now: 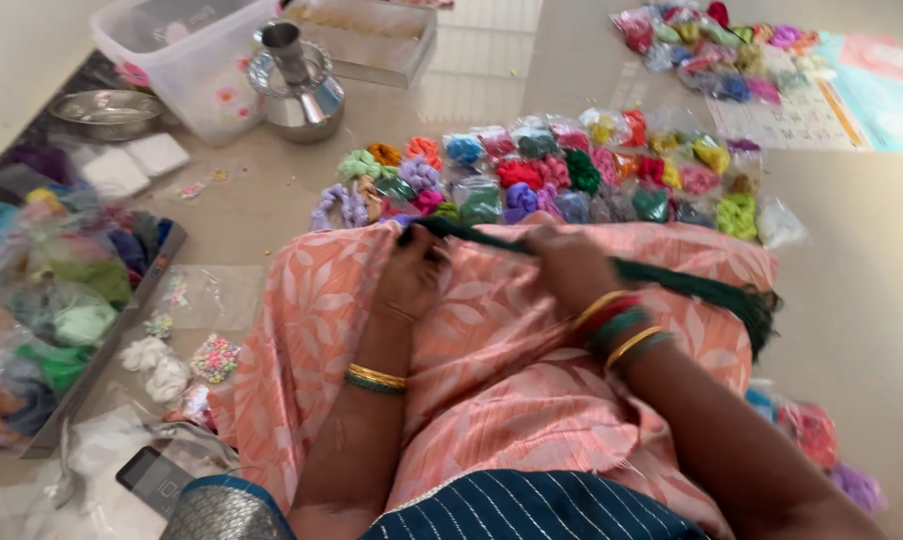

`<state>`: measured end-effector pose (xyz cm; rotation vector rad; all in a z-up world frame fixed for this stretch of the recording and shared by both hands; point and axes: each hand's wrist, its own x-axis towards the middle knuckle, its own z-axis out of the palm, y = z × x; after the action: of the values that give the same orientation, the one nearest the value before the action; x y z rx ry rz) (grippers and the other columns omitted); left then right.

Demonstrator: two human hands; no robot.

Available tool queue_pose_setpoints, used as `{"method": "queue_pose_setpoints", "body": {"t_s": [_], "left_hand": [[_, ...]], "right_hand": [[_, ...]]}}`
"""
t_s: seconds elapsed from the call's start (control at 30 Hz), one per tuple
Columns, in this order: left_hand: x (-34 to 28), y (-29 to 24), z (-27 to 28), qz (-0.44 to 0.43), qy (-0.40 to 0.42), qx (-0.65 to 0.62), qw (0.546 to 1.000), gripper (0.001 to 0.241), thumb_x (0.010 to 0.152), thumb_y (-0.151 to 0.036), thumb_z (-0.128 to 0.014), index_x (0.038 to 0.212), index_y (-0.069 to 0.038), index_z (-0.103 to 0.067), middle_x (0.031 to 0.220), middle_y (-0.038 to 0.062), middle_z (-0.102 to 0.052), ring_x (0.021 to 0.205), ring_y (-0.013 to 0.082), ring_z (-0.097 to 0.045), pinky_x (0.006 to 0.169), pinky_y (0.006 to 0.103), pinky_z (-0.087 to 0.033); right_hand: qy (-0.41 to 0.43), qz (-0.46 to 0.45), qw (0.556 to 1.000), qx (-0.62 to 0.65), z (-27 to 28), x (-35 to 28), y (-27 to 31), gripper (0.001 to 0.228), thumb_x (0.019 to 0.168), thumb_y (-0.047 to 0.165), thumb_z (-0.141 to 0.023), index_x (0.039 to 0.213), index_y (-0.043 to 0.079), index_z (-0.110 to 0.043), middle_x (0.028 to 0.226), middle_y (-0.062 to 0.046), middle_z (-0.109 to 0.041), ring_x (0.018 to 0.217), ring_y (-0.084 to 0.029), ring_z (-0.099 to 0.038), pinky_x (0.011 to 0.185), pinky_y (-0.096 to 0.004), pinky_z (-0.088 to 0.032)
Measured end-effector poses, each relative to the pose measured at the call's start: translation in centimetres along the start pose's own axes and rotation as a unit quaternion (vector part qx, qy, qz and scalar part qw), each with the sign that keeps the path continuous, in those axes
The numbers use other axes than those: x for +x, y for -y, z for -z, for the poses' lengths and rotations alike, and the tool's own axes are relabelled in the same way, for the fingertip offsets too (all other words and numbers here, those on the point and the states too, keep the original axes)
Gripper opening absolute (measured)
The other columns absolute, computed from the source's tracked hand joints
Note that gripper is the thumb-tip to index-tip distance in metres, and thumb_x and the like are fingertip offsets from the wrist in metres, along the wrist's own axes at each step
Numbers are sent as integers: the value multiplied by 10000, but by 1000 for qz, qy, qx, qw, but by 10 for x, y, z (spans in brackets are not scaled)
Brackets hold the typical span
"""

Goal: Tying colorful thread tassels onto the edge of a saree.

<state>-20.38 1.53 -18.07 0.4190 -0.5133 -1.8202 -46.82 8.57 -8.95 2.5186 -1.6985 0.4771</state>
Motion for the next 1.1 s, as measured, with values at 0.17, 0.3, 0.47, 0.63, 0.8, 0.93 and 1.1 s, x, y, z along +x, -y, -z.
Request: {"method": "queue_pose_setpoints", "body": {"t_s": [0.17, 0.3, 0.47, 0.63, 0.8, 0.93, 1.1], "left_hand": [[12, -8, 17, -63, 83, -120, 987, 346, 1029, -406, -627, 939, -74, -667, 820, 19, -650, 773, 171, -636, 561, 272, -474], [9, -6, 8, -24, 108, -96, 989, 332, 1049, -406, -636, 951, -89, -665, 807, 82, -662, 667, 164, -612, 527, 220, -455], [-9, -17, -34, -37, 38, -5, 999, 252, 988, -324, -660, 931, -80, -634, 919, 77, -738, 723, 179, -688, 519, 251, -475], [10, -6, 3, -26, 47, -71, 996, 244, 1041, -315, -665, 992, -75, -669, 838, 41, -703, 674, 172, -689, 493, 236, -494], [0, -13, -7, -19, 87, -111, 990, 241, 1055, -295, -621, 1021, -61, -666, 906, 85, -718, 727, 213, -713, 592, 261, -587], [-10, -15, -12, 7, 105, -128, 986, 297, 1065, -292, -588, 901, -44, -590, 1033, 192, -726, 762, 226, -715, 601, 255, -590], [-13, -24, -8, 25, 95, -129, 987, 268, 1067, -340, -582, 974, -89, -596, 871, 117, -661, 583, 153, -604, 464, 222, -470]], "right_hand": [[-129, -91, 987, -10, 96, -76, -94, 512, 635, 207, -769, 1114, 47, -687, 1057, -176, -688, 950, -418, -658, 788, -516, -526], [-67, -234, 955, -171, 114, -152, -185, 221, 987, 289, -661, 1160, 160, -712, 1115, -127, -690, 1016, -385, -684, 802, -501, -542], [305, -395, 859, -114, 77, -215, -334, 321, 982, 295, -646, 1293, 216, -659, 1125, -151, -768, 1086, -339, -715, 951, -497, -535], [81, -213, 970, -83, 104, -127, -202, 502, 860, 179, -645, 1360, 162, -602, 1328, -155, -647, 1180, -371, -617, 975, -506, -507], [-117, 82, 975, 171, 68, 3, -28, 508, 927, 169, -672, 1402, 9, -589, 1278, -269, -678, 1173, -411, -658, 969, -464, -528], [-14, 54, 985, 166, 17, 46, 49, 942, 809, 286, -805, 1605, 91, -341, 1097, -255, -677, 951, -436, -672, 833, -503, -522], [26, 48, 998, -11, 10, 27, 19, 487, 788, 161, -727, 1269, 191, -658, 1085, -129, -714, 940, -362, -690, 826, -469, -553]]}}
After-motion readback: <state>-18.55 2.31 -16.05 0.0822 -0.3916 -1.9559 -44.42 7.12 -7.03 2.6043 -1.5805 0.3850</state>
